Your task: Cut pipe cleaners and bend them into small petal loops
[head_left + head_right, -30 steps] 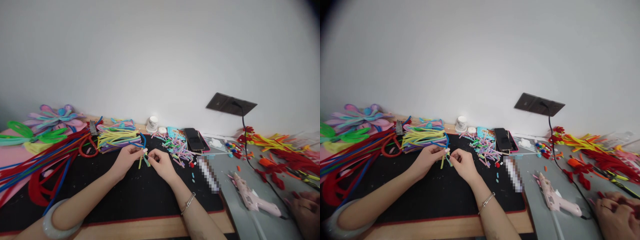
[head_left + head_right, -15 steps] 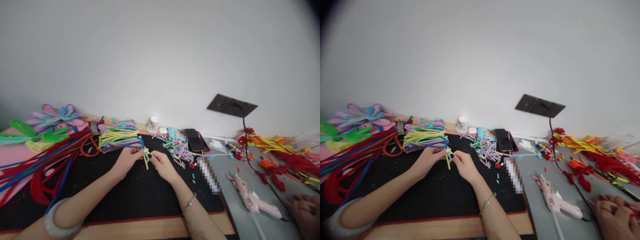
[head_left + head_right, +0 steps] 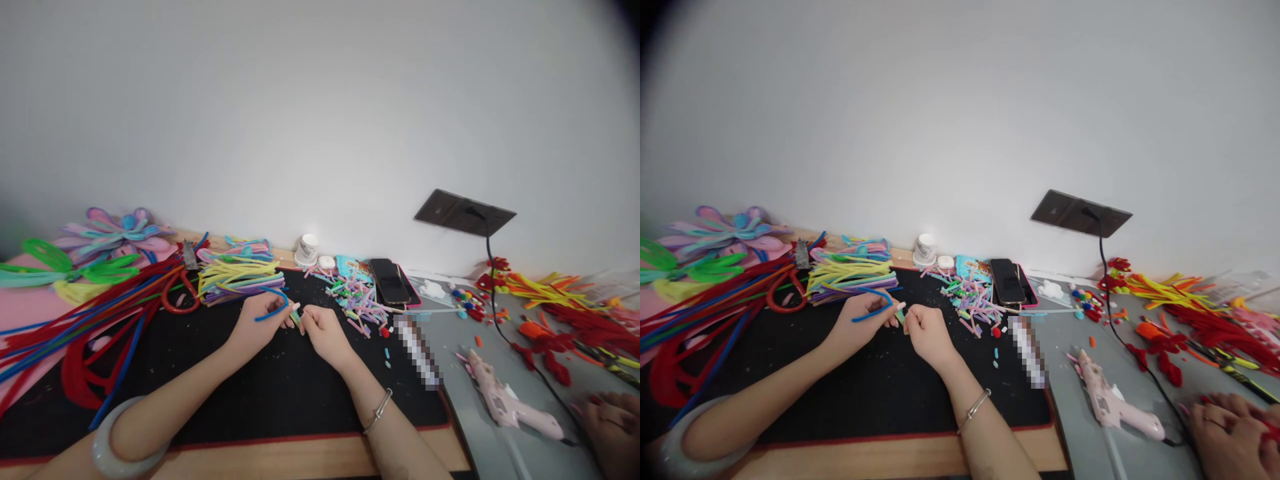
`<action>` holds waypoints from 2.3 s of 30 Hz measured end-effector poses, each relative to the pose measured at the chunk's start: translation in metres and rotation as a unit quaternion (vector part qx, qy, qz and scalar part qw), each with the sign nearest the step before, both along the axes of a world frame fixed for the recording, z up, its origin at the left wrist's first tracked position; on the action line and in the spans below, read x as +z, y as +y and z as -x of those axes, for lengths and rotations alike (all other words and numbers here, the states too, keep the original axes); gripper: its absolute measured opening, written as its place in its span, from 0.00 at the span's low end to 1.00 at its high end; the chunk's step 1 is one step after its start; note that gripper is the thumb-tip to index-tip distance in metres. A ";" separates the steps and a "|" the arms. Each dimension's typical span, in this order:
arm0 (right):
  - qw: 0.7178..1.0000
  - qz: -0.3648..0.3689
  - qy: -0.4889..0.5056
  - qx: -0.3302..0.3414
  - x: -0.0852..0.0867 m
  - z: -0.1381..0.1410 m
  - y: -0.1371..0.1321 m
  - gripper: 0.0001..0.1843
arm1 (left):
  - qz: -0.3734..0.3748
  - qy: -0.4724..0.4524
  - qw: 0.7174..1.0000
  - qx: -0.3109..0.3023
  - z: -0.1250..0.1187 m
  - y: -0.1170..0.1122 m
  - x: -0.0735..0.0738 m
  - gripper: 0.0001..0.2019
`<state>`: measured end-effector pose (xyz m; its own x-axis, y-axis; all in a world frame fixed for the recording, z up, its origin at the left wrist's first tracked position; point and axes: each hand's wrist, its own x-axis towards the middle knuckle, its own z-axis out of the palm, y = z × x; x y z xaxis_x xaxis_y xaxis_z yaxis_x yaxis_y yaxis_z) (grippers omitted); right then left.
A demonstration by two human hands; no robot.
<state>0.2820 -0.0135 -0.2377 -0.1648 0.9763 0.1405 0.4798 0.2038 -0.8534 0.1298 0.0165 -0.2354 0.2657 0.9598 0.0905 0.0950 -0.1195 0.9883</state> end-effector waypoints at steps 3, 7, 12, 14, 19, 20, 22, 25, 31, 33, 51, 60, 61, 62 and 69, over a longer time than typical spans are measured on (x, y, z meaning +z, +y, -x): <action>1.000 -0.015 -0.018 -0.013 0.001 0.000 0.000 0.16 | -0.005 0.001 1.000 0.007 0.000 0.000 0.001 0.10; 1.000 -0.022 0.001 0.013 0.002 -0.002 0.000 0.16 | 0.032 -0.020 0.999 -0.017 0.001 0.003 0.001 0.10; 0.999 -0.033 -0.029 -0.030 0.001 0.001 -0.001 0.18 | 0.046 -0.029 0.998 -0.009 0.000 0.001 0.001 0.10; 0.997 -0.036 -0.033 -0.058 0.001 0.003 -0.002 0.19 | 0.031 -0.027 0.999 -0.002 0.000 -0.001 0.000 0.10; 0.992 -0.057 -0.027 -0.106 0.000 0.007 -0.004 0.21 | 0.026 -0.038 0.999 0.020 0.000 -0.001 0.002 0.12; 0.992 -0.063 -0.028 -0.110 0.000 0.008 -0.004 0.21 | 0.037 -0.042 0.998 0.024 -0.001 0.000 0.003 0.12; 0.990 -0.070 -0.032 -0.114 0.000 0.008 -0.005 0.20 | 0.057 -0.048 0.997 0.028 -0.001 0.001 0.003 0.13; 0.991 -0.066 -0.037 -0.115 -0.001 0.007 -0.005 0.21 | 0.075 -0.054 0.995 0.029 -0.001 0.002 0.003 0.14; 0.991 -0.074 -0.031 -0.107 -0.003 0.000 -0.002 0.20 | 0.086 -0.070 0.993 0.032 0.002 0.005 -0.003 0.15; 0.989 -0.079 -0.027 -0.122 -0.004 -0.001 0.000 0.18 | 0.089 -0.071 0.993 0.033 0.003 0.005 -0.004 0.15; 0.988 -0.080 0.023 -0.129 -0.004 -0.002 0.001 0.12 | 0.091 -0.071 0.993 0.038 0.002 0.005 -0.004 0.16; 0.990 -0.067 0.049 -0.117 -0.005 -0.004 -0.001 0.14 | 0.127 -0.100 0.986 0.043 0.001 0.005 0.002 0.16; 0.990 -0.056 0.073 -0.107 -0.005 -0.003 0.000 0.14 | 0.131 -0.108 0.985 0.040 0.002 0.005 0.002 0.16; 0.989 -0.042 0.104 -0.096 -0.005 -0.003 0.000 0.14 | 0.135 -0.116 0.983 0.036 0.002 0.005 0.002 0.15; 0.953 0.047 0.294 -0.050 -0.011 -0.003 0.007 0.14 | 0.146 -0.137 0.980 0.003 0.006 0.008 -0.003 0.14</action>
